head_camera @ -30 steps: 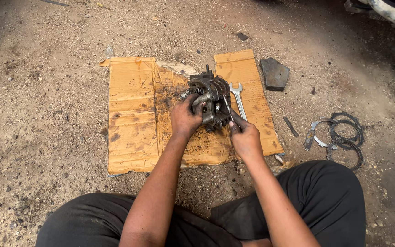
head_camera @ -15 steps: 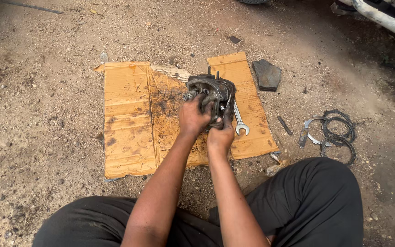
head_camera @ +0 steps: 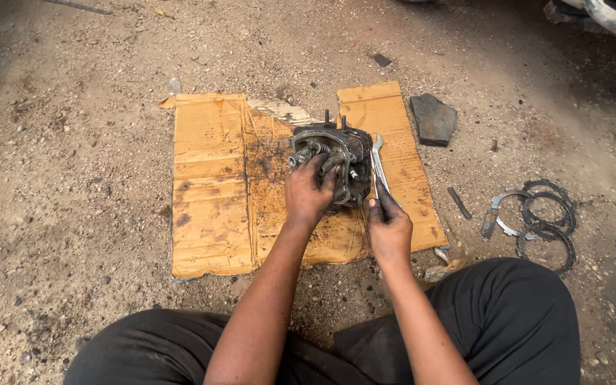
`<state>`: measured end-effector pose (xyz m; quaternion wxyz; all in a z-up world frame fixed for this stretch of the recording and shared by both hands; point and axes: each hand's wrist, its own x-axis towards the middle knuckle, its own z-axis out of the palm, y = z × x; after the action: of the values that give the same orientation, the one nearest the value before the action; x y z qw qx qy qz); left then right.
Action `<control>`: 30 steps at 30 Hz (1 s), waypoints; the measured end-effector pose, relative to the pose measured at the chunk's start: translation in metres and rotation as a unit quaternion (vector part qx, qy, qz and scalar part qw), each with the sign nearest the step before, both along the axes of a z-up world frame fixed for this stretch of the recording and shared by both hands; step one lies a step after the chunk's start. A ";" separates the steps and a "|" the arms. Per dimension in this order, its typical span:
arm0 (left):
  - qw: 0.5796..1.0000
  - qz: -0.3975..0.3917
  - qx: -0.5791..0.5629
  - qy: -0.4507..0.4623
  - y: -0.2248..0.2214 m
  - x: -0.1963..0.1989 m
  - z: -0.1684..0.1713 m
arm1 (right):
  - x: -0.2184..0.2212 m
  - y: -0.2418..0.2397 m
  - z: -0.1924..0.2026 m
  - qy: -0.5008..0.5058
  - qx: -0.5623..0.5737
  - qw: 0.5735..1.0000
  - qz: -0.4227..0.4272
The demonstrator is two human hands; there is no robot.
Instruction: The person uses a screwdriver to scrape the interior of a motorcycle cylinder head while holding it on a piece of cardboard on the ground. They manipulate the component by hand and use a wrench to adjust parts.
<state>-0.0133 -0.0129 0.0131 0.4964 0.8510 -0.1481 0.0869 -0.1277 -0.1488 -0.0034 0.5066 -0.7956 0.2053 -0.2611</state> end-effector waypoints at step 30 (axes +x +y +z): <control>0.971 -0.051 0.221 -0.068 -0.026 0.027 0.003 | 0.058 0.010 0.000 0.067 -0.031 0.993 -0.091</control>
<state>0.0132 -0.0391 0.0164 0.2880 0.9231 -0.2403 0.0847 -0.0700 -0.1385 -0.0035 0.4409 -0.8049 0.3016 -0.2585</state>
